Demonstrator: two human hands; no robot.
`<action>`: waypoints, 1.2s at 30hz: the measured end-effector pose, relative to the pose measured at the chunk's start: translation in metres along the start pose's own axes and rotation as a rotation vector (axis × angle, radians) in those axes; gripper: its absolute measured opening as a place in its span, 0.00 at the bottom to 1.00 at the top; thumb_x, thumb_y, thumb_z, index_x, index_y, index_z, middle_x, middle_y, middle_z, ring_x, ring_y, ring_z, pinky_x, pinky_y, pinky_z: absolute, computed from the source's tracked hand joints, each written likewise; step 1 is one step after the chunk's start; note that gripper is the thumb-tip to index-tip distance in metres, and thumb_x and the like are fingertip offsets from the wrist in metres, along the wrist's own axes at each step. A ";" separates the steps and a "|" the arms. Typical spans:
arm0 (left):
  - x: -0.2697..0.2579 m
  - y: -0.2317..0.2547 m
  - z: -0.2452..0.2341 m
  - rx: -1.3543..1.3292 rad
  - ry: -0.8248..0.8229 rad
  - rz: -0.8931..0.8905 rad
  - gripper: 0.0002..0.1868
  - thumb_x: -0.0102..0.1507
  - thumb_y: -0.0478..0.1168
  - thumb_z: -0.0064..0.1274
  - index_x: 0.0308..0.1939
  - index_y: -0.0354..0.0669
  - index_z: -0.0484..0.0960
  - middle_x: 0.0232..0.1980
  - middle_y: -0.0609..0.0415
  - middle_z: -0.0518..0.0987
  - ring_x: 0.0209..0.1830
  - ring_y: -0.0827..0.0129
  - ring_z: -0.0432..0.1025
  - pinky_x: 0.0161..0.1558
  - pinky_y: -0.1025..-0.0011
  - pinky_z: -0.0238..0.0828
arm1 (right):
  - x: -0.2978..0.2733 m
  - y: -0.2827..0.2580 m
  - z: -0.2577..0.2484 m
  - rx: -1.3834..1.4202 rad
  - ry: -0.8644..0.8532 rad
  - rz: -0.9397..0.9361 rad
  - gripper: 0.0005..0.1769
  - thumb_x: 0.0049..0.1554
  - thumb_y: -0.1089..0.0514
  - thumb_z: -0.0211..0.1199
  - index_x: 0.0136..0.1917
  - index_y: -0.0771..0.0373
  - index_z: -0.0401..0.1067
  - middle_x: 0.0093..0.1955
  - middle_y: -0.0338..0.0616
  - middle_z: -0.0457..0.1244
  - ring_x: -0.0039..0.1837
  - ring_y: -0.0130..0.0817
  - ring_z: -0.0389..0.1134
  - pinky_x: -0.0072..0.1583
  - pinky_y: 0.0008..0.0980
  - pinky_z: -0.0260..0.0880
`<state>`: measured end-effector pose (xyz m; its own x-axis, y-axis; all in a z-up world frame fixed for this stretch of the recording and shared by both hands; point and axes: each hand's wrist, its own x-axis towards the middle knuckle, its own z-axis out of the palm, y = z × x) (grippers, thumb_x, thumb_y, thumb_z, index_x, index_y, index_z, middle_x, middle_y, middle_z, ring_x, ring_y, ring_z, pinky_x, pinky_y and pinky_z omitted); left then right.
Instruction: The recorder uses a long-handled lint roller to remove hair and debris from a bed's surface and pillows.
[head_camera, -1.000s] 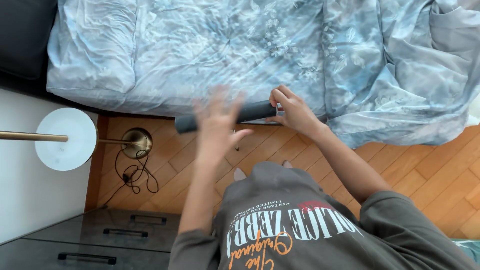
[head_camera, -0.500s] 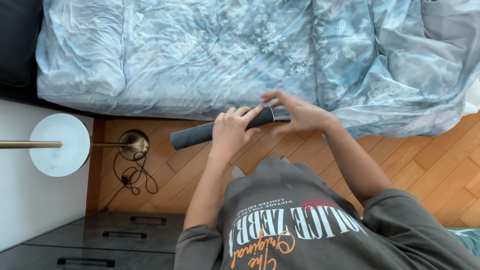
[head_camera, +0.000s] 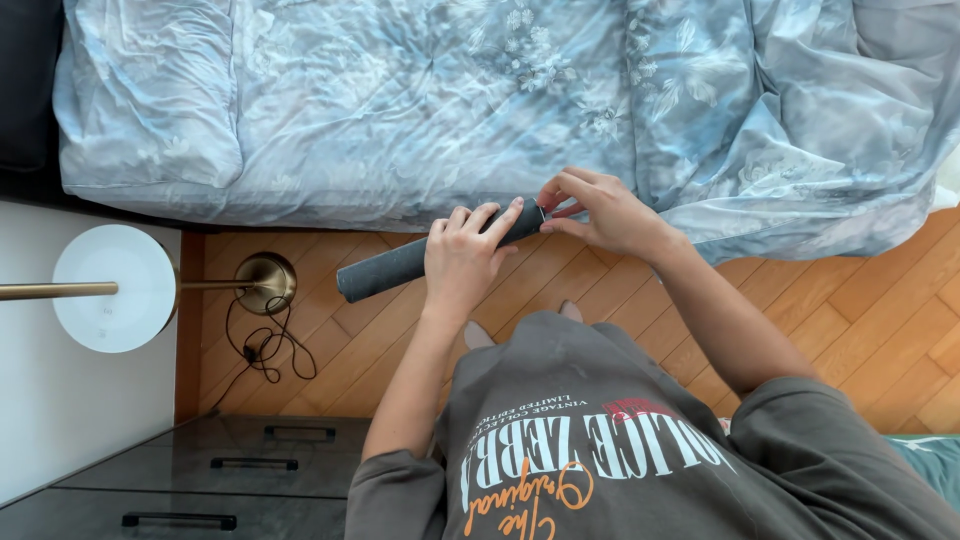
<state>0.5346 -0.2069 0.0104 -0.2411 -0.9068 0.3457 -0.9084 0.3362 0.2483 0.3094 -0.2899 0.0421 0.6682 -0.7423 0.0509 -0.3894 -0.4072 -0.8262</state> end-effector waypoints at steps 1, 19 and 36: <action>0.000 0.000 0.001 -0.002 -0.002 0.001 0.35 0.54 0.49 0.68 0.66 0.64 0.78 0.54 0.62 0.80 0.46 0.64 0.72 0.45 0.63 0.66 | 0.001 -0.001 -0.001 0.000 0.001 0.003 0.16 0.54 0.63 0.70 0.54 0.66 0.69 0.56 0.45 0.65 0.58 0.36 0.73 0.56 0.32 0.75; 0.014 -0.003 0.017 0.047 0.034 -0.018 0.34 0.57 0.48 0.65 0.68 0.63 0.77 0.56 0.61 0.79 0.48 0.63 0.71 0.47 0.61 0.66 | 0.009 0.000 -0.003 -0.213 0.053 -0.095 0.10 0.56 0.68 0.66 0.49 0.65 0.68 0.52 0.46 0.64 0.52 0.40 0.73 0.51 0.34 0.76; 0.004 0.005 0.032 0.147 0.125 -0.001 0.29 0.63 0.44 0.62 0.69 0.64 0.77 0.61 0.59 0.79 0.50 0.62 0.72 0.51 0.61 0.66 | 0.006 -0.006 -0.004 -0.222 0.040 -0.053 0.17 0.54 0.64 0.71 0.55 0.68 0.69 0.54 0.48 0.67 0.53 0.38 0.74 0.50 0.35 0.76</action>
<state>0.5178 -0.2165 -0.0162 -0.2040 -0.8655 0.4575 -0.9511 0.2860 0.1170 0.3132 -0.2941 0.0495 0.6676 -0.7353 0.1169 -0.4869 -0.5500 -0.6785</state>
